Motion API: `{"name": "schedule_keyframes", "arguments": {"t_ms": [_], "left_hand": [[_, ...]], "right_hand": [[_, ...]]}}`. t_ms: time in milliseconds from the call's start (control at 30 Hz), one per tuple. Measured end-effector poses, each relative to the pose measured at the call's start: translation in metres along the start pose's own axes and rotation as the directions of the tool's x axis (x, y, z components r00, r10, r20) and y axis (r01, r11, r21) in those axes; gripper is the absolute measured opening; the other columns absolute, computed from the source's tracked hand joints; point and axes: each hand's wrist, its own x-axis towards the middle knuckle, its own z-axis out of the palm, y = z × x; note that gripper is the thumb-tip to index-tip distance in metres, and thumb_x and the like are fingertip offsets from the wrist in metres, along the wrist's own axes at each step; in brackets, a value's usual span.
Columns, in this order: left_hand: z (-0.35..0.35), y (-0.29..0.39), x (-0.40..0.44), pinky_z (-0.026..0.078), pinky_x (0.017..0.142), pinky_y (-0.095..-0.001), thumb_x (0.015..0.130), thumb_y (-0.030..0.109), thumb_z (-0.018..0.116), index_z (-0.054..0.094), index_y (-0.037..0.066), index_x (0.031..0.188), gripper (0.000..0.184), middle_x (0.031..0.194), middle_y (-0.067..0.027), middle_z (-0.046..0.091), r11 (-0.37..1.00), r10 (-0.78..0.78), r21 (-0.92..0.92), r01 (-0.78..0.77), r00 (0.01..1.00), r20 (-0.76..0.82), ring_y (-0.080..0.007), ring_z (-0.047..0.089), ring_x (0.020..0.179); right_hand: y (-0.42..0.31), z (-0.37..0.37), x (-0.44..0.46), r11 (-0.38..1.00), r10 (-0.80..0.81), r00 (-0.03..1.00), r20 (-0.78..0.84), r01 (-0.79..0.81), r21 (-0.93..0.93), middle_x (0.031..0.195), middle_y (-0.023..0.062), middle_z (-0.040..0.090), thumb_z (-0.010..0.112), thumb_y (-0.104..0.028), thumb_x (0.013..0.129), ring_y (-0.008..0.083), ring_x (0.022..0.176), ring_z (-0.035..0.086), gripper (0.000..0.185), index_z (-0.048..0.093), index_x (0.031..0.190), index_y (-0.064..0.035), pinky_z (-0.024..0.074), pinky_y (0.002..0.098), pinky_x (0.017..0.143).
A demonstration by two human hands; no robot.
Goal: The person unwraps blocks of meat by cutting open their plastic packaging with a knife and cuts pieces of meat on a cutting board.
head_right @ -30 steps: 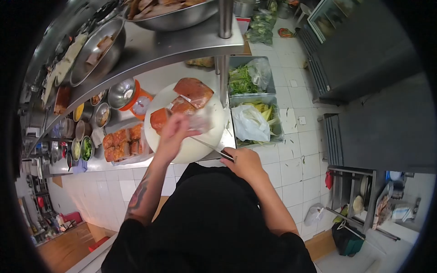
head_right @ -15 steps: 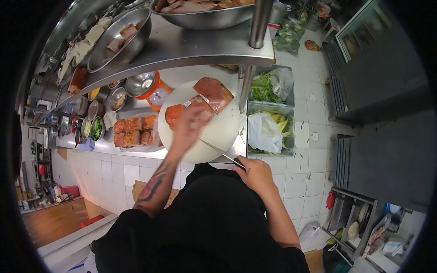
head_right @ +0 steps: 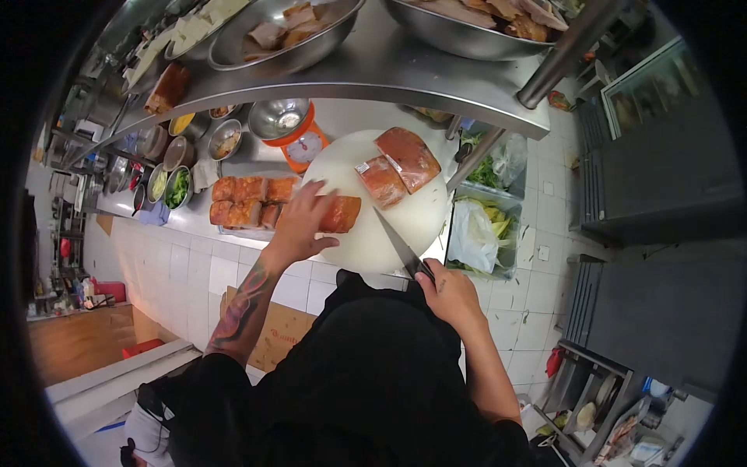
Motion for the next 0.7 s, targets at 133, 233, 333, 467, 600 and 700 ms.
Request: {"name": "schedule_keyframes", "arguments": {"t_ms": [133,233,333,467,600,700], "left_hand": [[0.028,-0.011,0.029,0.053,0.106,-0.0525,0.069,0.024,0.096,0.047,0.021,0.160,0.103,0.140,-0.0119,0.059,0.986,-0.037,-0.123,0.109,0.877,0.480,-0.0372,0.054,0.139],[0.006,-0.020,0.045,0.054,0.106,-0.0507,0.068,0.027,0.095,0.050,0.020,0.158,0.101,0.139,-0.0144,0.061,0.960,-0.078,-0.190,0.204,0.852,0.518,-0.0380,0.058,0.136],[-0.028,-0.043,0.060,0.053,0.109,-0.0485,0.069,0.034,0.095,0.053,0.013,0.155,0.098,0.141,-0.0183,0.063,0.913,-0.138,-0.312,0.263,0.918,0.372,-0.0398,0.061,0.133],[-0.047,-0.127,0.100,0.059,0.090,-0.0446,0.079,0.039,0.086,0.065,0.006,0.136,0.068,0.118,-0.0200,0.075,0.929,-0.320,-0.243,0.279,0.935,-0.151,-0.0364,0.075,0.103],[-0.043,-0.212,0.156,0.057,0.090,-0.0413,0.068,0.034,0.095,0.070,0.004,0.115,0.061,0.103,-0.0112,0.075,0.876,-0.293,-0.310,0.370,0.918,0.267,-0.0281,0.070,0.091],[-0.018,-0.225,0.159,0.057,0.093,-0.0409,0.066,0.029,0.094,0.070,0.007,0.123,0.066,0.112,-0.0125,0.075,0.935,-0.300,-0.108,0.337,0.916,0.265,-0.0294,0.072,0.100]], "right_hand": [[0.003,0.010,0.001,1.000,-0.001,1.000,-0.011,0.001,-0.004,0.091,0.0254,0.075,0.067,-0.031,0.105,0.0490,0.087,0.071,0.033,0.069,0.124,-0.0041,0.0546,0.0559,0.077],[0.011,0.012,-0.001,0.998,-0.049,0.997,-0.052,0.047,-0.028,0.088,0.0251,0.076,0.066,-0.033,0.105,0.0489,0.085,0.072,0.035,0.069,0.126,-0.0052,0.0552,0.0575,0.076],[0.012,0.018,-0.003,0.998,-0.055,0.995,-0.085,0.055,-0.003,0.089,0.0261,0.076,0.066,-0.034,0.105,0.0499,0.085,0.072,0.035,0.069,0.127,-0.0063,0.0559,0.0576,0.077],[0.007,0.023,-0.008,0.999,0.033,0.996,-0.082,-0.030,0.046,0.090,0.0273,0.075,0.066,-0.035,0.105,0.0508,0.085,0.072,0.037,0.069,0.131,-0.0080,0.0562,0.0577,0.077],[0.003,0.023,-0.011,0.997,0.067,0.993,-0.093,-0.062,0.050,0.091,0.0278,0.076,0.066,-0.036,0.106,0.0507,0.086,0.072,0.038,0.069,0.133,-0.0091,0.0563,0.0580,0.078],[0.000,0.022,-0.015,0.996,0.064,0.992,-0.111,-0.057,0.065,0.092,0.0280,0.076,0.066,-0.036,0.106,0.0508,0.086,0.072,0.039,0.068,0.134,-0.0092,0.0564,0.0580,0.078]]}}
